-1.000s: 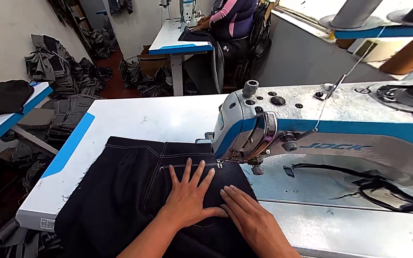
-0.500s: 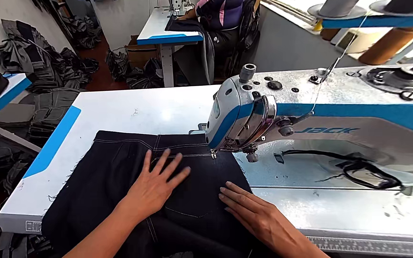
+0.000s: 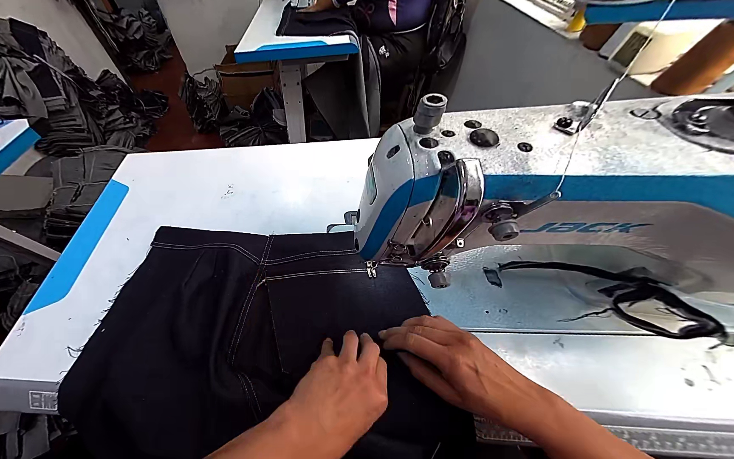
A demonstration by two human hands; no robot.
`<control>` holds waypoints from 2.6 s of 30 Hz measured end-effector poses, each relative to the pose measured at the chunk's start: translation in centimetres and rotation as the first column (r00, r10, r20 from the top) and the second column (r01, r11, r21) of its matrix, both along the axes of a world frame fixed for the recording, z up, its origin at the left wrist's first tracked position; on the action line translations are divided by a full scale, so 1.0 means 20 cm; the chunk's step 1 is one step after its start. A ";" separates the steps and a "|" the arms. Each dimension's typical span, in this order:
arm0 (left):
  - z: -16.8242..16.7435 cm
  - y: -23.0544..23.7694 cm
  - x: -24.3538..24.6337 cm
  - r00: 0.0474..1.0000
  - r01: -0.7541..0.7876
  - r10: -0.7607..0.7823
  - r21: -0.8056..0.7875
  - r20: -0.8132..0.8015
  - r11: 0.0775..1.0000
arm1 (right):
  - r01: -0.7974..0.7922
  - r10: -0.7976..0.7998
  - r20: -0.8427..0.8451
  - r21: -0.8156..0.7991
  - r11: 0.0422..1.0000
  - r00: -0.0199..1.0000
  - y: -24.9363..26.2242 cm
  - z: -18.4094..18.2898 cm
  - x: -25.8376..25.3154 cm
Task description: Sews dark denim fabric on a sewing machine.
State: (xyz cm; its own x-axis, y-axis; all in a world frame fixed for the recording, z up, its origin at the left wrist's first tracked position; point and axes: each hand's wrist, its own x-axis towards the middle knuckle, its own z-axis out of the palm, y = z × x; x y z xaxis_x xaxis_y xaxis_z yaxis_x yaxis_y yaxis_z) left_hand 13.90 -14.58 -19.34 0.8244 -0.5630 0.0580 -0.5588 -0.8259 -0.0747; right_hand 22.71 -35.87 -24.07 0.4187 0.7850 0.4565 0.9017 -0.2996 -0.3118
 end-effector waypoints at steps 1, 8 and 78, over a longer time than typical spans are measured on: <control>-0.01 -0.04 -0.03 0.998 -0.040 0.037 0.067 0.042 0.997 | 0.002 -0.002 -0.005 0.005 1.000 1.000 0.00 0.00 0.02; -0.16 -0.06 0.04 0.890 -0.109 0.228 -0.300 0.396 0.948 | 0.013 -0.012 -0.029 0.029 0.999 1.000 0.10 0.01 0.12; -0.19 -0.11 0.06 0.812 -0.344 0.491 -0.422 0.314 0.839 | -0.070 0.071 0.149 -0.012 0.997 0.986 0.11 0.01 0.17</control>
State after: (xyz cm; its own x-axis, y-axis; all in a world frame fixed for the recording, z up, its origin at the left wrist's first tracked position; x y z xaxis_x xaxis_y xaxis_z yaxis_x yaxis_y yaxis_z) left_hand 15.14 -16.82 -23.06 0.8360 -0.0536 0.5462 -0.1349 -0.9848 0.1097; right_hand 26.08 -33.58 -23.91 0.2895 0.8132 0.5048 0.9570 -0.2351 -0.1701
